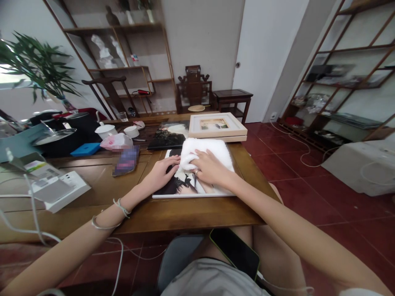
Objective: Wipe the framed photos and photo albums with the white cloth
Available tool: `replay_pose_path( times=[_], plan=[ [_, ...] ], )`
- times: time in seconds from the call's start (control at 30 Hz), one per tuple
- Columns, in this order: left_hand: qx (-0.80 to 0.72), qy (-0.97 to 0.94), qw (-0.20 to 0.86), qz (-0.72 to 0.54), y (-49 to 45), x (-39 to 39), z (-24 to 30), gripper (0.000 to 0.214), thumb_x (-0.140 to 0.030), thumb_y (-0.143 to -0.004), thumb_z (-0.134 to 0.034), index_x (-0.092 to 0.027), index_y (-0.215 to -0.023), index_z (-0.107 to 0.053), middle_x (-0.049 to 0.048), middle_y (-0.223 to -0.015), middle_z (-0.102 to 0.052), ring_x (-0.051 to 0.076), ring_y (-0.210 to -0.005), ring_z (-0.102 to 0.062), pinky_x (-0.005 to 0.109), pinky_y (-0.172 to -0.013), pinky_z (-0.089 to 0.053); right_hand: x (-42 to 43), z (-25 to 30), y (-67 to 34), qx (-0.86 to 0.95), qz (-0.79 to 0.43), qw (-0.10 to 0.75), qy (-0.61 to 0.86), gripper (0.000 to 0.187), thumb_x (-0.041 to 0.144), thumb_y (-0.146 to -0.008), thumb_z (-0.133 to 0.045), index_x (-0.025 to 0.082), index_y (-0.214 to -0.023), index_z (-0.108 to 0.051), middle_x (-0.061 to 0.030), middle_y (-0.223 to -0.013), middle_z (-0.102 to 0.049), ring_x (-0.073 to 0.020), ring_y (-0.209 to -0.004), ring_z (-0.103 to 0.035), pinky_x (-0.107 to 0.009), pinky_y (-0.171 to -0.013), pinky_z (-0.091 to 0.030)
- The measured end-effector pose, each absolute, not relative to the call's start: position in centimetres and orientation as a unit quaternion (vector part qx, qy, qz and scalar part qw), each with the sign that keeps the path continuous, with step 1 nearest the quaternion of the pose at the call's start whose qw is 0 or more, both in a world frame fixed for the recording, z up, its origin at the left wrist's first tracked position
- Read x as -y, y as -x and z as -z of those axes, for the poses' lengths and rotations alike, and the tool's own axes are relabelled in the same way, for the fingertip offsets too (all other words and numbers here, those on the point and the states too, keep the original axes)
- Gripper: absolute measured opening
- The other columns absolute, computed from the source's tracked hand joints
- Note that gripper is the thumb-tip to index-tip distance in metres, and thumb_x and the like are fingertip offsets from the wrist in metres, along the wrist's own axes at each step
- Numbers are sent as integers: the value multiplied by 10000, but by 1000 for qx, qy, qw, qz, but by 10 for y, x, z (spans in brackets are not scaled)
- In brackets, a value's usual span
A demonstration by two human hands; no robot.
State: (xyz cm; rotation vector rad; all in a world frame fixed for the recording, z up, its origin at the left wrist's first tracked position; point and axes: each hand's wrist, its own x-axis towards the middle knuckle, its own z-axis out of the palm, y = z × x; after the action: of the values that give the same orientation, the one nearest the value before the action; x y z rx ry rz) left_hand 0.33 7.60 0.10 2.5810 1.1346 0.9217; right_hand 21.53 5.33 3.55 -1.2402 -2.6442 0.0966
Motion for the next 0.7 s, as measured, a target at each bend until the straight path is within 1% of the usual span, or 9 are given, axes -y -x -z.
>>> replay_pose_path(
  times=[0.23, 0.43, 0.6, 0.7],
  plan=[
    [-378, -870, 87, -306, -3, -77, -2, 237, -187, -879, -466, -162, -999, -669, 104, -1188, -661, 242, -1171, -577, 463, -1027, -435, -8, -39, -217, 905, -50, 103, 410, 356, 83, -786, -467, 155, -1080, -654, -164, -1429, -419, -297, -1375, -262, -556, -1076, -230],
    [-378, -873, 78, -298, -3, -76, -3, 244, -182, -883, -459, -161, -1002, -672, 100, -1160, -676, 236, -1164, -582, 457, -1030, -435, 28, -46, -215, 908, -72, 74, 407, 290, 101, -792, -510, 154, -1018, -684, -173, -1427, -414, -332, -1361, -281, -582, -1069, -252],
    [-382, -870, 79, -300, -4, -75, -4, 249, -185, -882, -458, -101, -982, -670, 156, -1142, -674, 251, -1157, -585, 436, -1029, -435, 40, -47, -214, 918, -59, 69, 386, 264, 108, -794, -525, 152, -1002, -682, -170, -1431, -411, -317, -1368, -269, -552, -1081, -263],
    [-382, -873, 79, -293, -4, -75, -4, 253, -176, -879, -445, -108, -985, -665, 155, -1156, -667, 255, -1160, -582, 445, -1024, -436, 34, -47, -217, 917, -78, 72, 384, 281, 95, -790, -513, 160, -1008, -679, -159, -1432, -412, -311, -1367, -275, -561, -1079, -260]
  ],
)
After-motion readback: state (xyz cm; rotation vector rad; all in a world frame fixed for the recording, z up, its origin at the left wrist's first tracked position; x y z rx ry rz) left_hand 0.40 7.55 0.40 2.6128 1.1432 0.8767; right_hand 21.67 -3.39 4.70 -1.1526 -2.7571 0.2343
